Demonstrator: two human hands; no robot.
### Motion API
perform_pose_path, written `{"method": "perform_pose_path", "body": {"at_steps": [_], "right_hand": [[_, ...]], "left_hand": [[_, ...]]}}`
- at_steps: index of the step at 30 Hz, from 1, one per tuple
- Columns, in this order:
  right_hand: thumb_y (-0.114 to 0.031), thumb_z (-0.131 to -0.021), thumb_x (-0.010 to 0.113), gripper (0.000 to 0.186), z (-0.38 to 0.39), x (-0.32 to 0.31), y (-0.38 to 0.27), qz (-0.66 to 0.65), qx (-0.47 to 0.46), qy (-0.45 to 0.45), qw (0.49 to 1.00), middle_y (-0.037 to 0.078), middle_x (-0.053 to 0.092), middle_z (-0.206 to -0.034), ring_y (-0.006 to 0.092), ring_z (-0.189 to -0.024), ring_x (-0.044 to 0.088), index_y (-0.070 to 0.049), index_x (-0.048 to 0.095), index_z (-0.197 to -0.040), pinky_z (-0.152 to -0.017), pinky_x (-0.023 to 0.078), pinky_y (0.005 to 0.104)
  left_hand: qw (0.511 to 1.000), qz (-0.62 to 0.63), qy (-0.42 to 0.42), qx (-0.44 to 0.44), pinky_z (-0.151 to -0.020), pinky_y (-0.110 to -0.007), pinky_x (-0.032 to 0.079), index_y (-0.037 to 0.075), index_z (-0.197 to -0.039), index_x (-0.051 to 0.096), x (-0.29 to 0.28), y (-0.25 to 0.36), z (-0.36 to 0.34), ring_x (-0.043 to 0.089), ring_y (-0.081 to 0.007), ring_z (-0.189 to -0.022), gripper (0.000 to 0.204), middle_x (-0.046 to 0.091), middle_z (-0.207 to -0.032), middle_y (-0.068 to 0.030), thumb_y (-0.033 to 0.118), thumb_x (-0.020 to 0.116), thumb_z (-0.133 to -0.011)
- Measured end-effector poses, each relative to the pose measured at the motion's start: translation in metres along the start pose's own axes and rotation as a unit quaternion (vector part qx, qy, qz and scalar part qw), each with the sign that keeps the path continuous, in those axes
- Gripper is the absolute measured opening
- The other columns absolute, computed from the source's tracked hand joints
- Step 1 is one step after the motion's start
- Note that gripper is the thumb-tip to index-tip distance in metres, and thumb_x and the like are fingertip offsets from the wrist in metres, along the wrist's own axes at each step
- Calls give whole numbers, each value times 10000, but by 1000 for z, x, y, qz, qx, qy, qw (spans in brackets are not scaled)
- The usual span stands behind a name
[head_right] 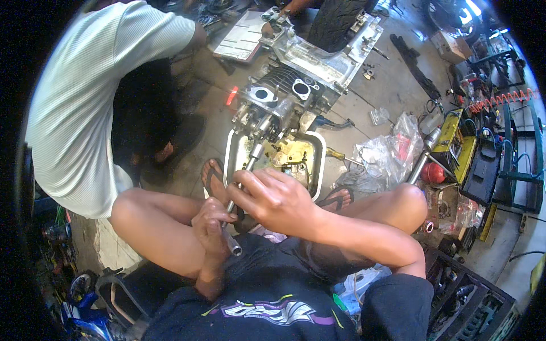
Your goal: The person cleans and reassembles engine parts in a metal tray, then uses a socket wrench to tighten bolts on an engine cylinder head while sitting on the floor of a repair shop.
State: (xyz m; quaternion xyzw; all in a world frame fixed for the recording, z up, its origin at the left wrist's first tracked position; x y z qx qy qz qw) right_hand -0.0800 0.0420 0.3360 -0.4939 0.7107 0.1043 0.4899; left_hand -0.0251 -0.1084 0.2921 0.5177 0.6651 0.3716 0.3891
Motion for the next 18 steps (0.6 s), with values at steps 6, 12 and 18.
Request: {"method": "perform_pose_path", "body": {"at_steps": [6,12,18], "right_hand": [[-115,-736,615,236,-6,21,13,-7,17,-15,1000,56,575,-960,202,-815,657,-99,614,-972,-698,544,325],[-116,-735,619,233,-8,25,16,-1,23,-14,1000,58,577,-972,205,-831,662,-102,615,-968,-711,547,329],[-113,-736,621,239,-4,31,20,-8,36,-14,999,53,580,-984,214,-874,663,-115,627,-974,-740,551,332]], "left_hand": [[988,-151,3,19,-661,-305,379,59,-764,708,-5,-4,-19,516,-179,-603,85,645,-682,-27,96,666,-828],[983,-183,24,-20,-698,-331,377,29,-744,660,-4,-11,-23,506,-187,-655,153,596,-675,-52,98,604,-868],[963,-262,9,53,-714,-331,374,62,-737,666,0,-6,-26,501,-216,-636,110,550,-641,-45,104,634,-834]]}}
Point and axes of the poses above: each hand's wrist, its own z-axis away from the middle knuckle, its own x-axis out of the palm, y = z × x, the point moved 5 cm from there along -z, towards the middle knuckle
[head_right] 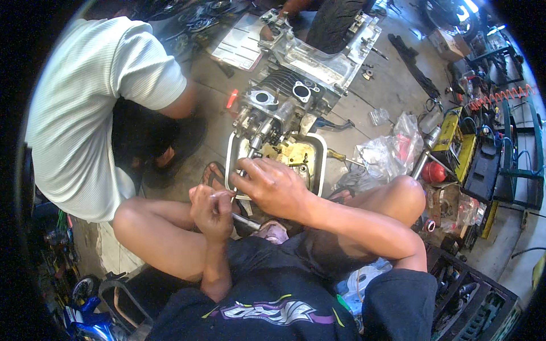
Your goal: The person cleans and reassembles engine parts in a metal tray, then uses a socket wrench to tighten bolts on an engine cylinder head while sitting on the floor of a repair shop.
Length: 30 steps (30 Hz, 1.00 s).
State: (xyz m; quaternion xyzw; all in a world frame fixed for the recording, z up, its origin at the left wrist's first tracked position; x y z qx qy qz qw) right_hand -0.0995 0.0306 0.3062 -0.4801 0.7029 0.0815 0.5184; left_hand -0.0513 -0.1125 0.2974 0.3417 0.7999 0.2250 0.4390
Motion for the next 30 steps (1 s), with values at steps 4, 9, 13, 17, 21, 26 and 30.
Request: {"method": "perform_pose_path", "body": {"at_steps": [4,9,13,17,21,26,30], "right_hand": [[-102,-749,621,307,8,1,5,-32,19,-26,999,89,614,-1077,270,-959,666,-76,666,-1052,-813,547,367],[-94,-729,632,265,4,1,4,-18,24,0,1000,55,597,-1037,231,-919,659,-95,638,-993,-766,554,340],[-82,-738,638,271,-2,2,5,-1,34,5,999,67,606,-1044,246,-945,659,-85,645,-1009,-770,558,347],[-77,-757,632,272,-7,2,4,-15,42,2,999,89,624,-1048,276,-933,662,-82,661,-1028,-757,557,379],[-63,-800,592,255,-16,-10,3,-196,144,-127,962,140,635,-1046,344,-925,654,-51,663,-1045,-764,537,433],[-179,-803,623,394,-31,-5,-30,-204,129,-317,917,218,607,-1025,408,-881,644,28,559,-1132,-800,521,474],[-134,-782,606,347,-61,15,-47,-114,55,-550,826,266,627,-949,373,-885,672,90,577,-1046,-758,544,452]], "left_hand": [[990,-83,-12,111,-693,-337,371,100,-740,661,3,8,1,519,-167,-620,50,604,-669,-1,73,688,-773],[995,38,85,-32,-699,-351,372,81,-735,629,8,-17,10,512,-195,-624,96,569,-658,-42,80,629,-831],[898,294,155,-288,-627,-235,349,36,-759,593,22,-32,13,403,-60,-588,241,473,-642,9,139,526,-967],[902,308,149,-264,-763,-275,406,26,-804,529,20,-34,13,474,-90,-777,267,521,-808,-23,173,463,-1016],[938,270,118,-183,-838,-281,430,30,-788,517,25,-49,19,408,-66,-653,216,473,-723,-7,97,481,-991],[809,495,238,-207,-540,-227,378,78,-865,513,23,-59,13,367,-66,-532,109,433,-637,-15,127,551,-954],[483,775,281,-295,-445,-252,275,117,-820,530,18,-77,-14,239,-108,-433,377,292,-440,6,423,436,-1020]]}}
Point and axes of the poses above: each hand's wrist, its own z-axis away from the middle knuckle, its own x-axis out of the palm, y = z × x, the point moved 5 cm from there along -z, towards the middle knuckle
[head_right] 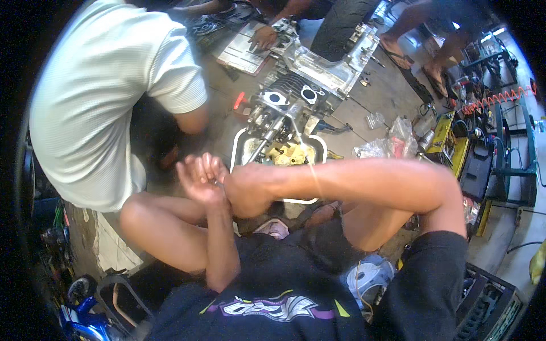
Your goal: The person cleans and reassembles engine parts in a metal tray, then uses a socket wrench to tighten bolts on an engine cylinder head while sitting on the floor of a repair shop.
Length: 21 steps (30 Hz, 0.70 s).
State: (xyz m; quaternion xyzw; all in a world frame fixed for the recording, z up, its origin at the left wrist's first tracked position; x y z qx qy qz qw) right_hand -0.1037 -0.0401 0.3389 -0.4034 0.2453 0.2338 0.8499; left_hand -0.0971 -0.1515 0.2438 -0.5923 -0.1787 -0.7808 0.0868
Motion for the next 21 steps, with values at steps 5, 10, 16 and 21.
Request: {"method": "perform_pose_path", "body": {"at_steps": [5,10,16,21], "right_hand": [[-106,-793,585,291,-29,-1,-12,11,180,-51,982,232,703,-887,343,-903,705,78,669,-1002,-772,562,409],[-95,-782,592,229,-32,7,-9,41,227,15,973,218,703,-862,352,-857,708,69,683,-913,-763,566,425],[-146,-797,607,198,-24,6,-6,25,213,111,970,249,658,-785,396,-783,680,33,664,-862,-692,549,469],[-118,-765,624,155,-21,4,-11,11,222,104,969,238,656,-777,403,-758,667,20,645,-832,-673,538,472]], "left_hand": [[983,49,-179,-6,-421,-280,282,123,-731,461,4,-13,-12,195,-106,-355,407,296,-416,-6,378,369,-1034],[980,5,-201,7,-418,-283,308,126,-684,419,-4,-17,-13,222,-115,-344,371,320,-411,-16,285,375,-1017],[986,73,-147,-12,-382,-299,249,139,-635,399,-5,-19,-18,203,-124,-327,398,324,-407,-21,272,385,-1010],[986,124,-95,-53,-382,-291,226,146,-598,370,-17,-29,-10,181,-117,-331,443,302,-409,-15,289,404,-1015]]}}
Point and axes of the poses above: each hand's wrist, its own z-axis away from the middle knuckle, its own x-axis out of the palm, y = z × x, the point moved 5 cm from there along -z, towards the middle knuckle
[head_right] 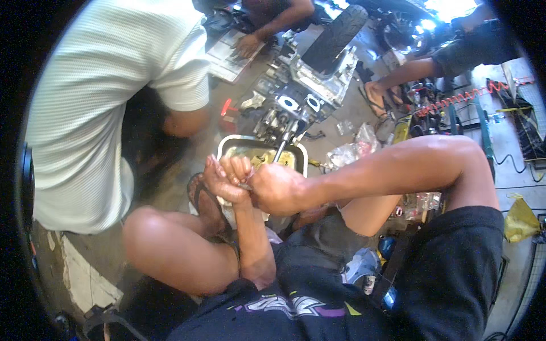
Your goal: The person cleans and reassembles engine parts in a metal tray, then uses a socket wrench to tighten bolts on an engine cylinder head while sitting on the floor of a repair shop.
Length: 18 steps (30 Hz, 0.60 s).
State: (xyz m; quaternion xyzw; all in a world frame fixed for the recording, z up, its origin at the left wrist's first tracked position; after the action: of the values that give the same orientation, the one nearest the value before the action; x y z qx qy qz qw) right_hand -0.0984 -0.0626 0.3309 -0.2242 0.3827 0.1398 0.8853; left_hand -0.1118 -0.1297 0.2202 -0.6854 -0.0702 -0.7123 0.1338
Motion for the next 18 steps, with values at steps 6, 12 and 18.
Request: {"method": "perform_pose_path", "body": {"at_steps": [6,12,18], "right_hand": [[-61,-694,644,151,-4,12,4,-37,-43,33,998,225,641,-761,411,-765,651,18,636,-823,-695,528,472],[-91,-717,639,152,-7,21,8,-40,-61,97,993,231,652,-764,411,-768,665,33,649,-805,-706,541,471],[-48,-747,641,132,4,25,10,-70,-82,206,973,205,643,-837,425,-806,639,20,618,-858,-704,503,493]], "left_hand": [[998,10,-52,-24,-384,-280,189,144,-589,363,-5,3,0,155,-111,-346,449,295,-419,-10,283,418,-1012],[997,21,-56,-45,-369,-275,197,142,-591,353,0,5,-3,157,-105,-351,430,295,-428,-9,245,409,-1005],[994,-99,4,-42,-371,-269,194,179,-504,280,15,7,-5,160,-106,-345,531,242,-408,13,327,428,-992]]}}
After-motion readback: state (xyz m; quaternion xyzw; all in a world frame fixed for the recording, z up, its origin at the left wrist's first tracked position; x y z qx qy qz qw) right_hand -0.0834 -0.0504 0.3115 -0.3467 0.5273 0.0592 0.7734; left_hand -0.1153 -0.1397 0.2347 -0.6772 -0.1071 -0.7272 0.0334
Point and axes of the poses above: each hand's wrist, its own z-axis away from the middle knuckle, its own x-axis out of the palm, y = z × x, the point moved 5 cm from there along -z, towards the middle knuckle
